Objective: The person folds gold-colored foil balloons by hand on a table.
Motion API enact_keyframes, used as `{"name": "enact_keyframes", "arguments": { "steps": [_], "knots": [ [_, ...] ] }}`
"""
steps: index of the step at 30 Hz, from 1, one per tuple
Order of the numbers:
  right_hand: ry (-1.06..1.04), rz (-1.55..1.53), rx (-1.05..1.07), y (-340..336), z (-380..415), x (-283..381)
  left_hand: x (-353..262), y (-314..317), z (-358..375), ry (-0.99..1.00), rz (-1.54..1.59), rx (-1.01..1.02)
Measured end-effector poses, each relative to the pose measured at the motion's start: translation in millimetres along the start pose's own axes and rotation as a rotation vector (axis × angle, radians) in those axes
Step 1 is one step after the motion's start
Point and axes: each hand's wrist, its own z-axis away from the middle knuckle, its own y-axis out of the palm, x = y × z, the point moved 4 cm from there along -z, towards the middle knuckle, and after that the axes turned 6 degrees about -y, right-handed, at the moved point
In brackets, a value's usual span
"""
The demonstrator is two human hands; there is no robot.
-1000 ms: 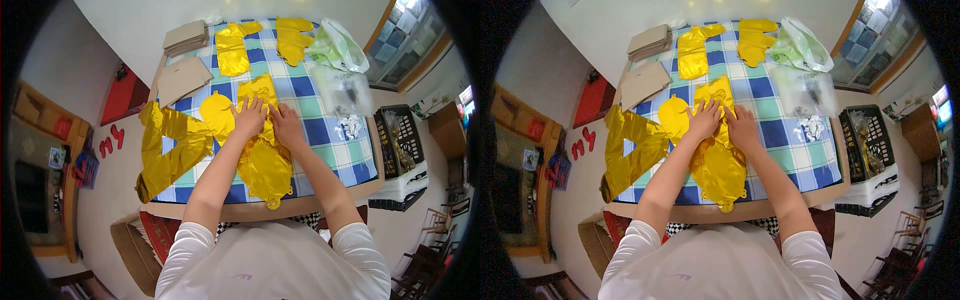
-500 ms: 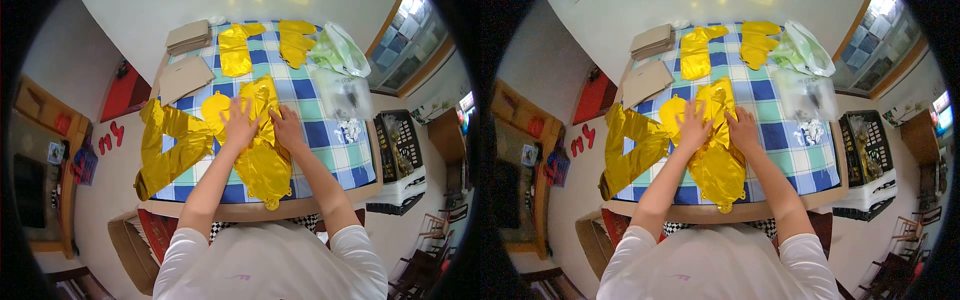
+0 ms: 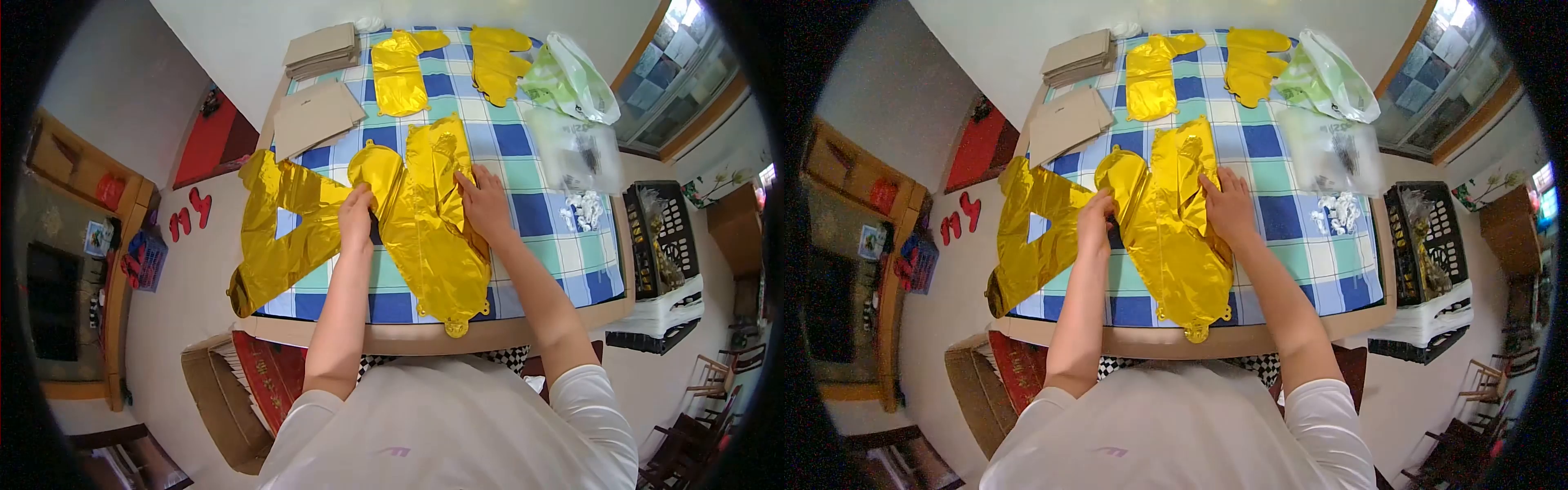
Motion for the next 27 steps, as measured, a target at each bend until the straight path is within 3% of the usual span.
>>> {"name": "enact_keyframes", "arguments": {
  "steps": [2,5,6,10,13,16,19,23,27],
  "knots": [
    [-0.012,-0.007,-0.008,1.3,0.2,-1.2,-10.5,1.5,14.7,0.143,-0.020,-0.066],
    [-0.003,-0.014,0.014,2.1,0.4,-2.6,-0.4,11.0,40.2,0.424,-0.343,0.170],
    [0.002,-0.016,0.029,2.7,0.3,-2.5,11.6,15.4,48.4,0.335,-0.406,0.244],
    [0.023,-0.085,-0.002,1.0,0.2,-3.9,30.7,20.7,61.3,-0.106,-0.093,0.370],
    [0.012,-0.080,0.000,-0.1,-1.0,-2.7,31.5,25.5,72.0,-0.258,-0.026,0.441],
    [0.007,-0.077,0.006,0.5,-1.4,-4.0,26.6,22.1,74.6,-0.268,-0.046,0.448],
    [0.020,-0.094,0.017,0.1,-1.1,-4.0,20.4,-2.3,69.1,0.045,-0.063,0.114],
    [0.033,-0.097,0.033,0.8,-0.3,-4.3,21.3,-17.2,62.7,-0.185,0.226,0.129],
    [0.034,-0.087,0.057,1.6,-1.2,-4.7,15.3,-10.2,56.5,-0.181,0.042,0.084]
  ]
}}
